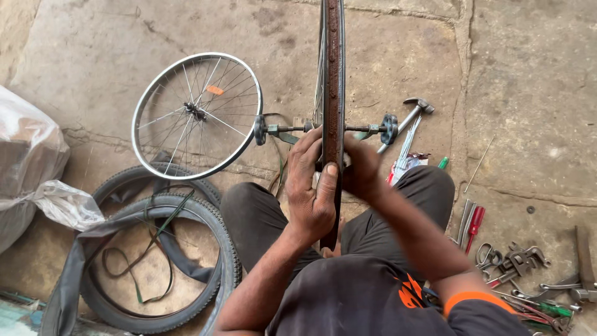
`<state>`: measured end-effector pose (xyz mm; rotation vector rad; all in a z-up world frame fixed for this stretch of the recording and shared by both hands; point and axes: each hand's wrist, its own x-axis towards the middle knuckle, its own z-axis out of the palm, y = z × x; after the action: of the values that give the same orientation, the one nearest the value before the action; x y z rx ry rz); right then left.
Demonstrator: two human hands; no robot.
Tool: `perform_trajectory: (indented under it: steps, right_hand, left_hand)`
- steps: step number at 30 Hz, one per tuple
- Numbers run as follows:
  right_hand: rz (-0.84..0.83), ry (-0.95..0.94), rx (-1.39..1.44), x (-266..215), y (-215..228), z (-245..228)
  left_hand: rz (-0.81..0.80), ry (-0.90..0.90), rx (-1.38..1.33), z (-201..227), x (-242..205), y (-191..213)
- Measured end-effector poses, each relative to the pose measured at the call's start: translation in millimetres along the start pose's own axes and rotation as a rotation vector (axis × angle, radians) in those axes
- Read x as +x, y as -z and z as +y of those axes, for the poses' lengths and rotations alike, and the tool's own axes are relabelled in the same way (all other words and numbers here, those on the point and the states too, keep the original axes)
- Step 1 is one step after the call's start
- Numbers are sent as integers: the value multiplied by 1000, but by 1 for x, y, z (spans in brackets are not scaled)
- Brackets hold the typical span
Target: The person is sitting on the floor repairing a bicycle wheel mounted on a truing stand. They use a spoke wrench to adjust the tension of the spokes and a hammer to tap the rim, likely to seat the tire or adjust the rim shape. The person rotates the wheel frequently to check alignment and continues the adjustment process.
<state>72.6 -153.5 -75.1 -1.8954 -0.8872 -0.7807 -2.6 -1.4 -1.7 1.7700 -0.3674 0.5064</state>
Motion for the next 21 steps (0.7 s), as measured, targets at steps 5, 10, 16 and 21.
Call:
perform_trajectory:
  steps: [5,10,16,21]
  right_hand:
    - [-193,-326,206,-10,-9,-7]
    - [-506,-395,1338,25,30,20]
    - [-89,-169,818,11,12,-10]
    - [497,246,1,15,-31,-20]
  left_hand:
    - [-4,-2,-10,1,-5,5]
    - [-7,-36,31,0,-4,3]
    - [-13,6,-13,-3,1,1]
    - [-21,10,-6,-5,-1,-1]
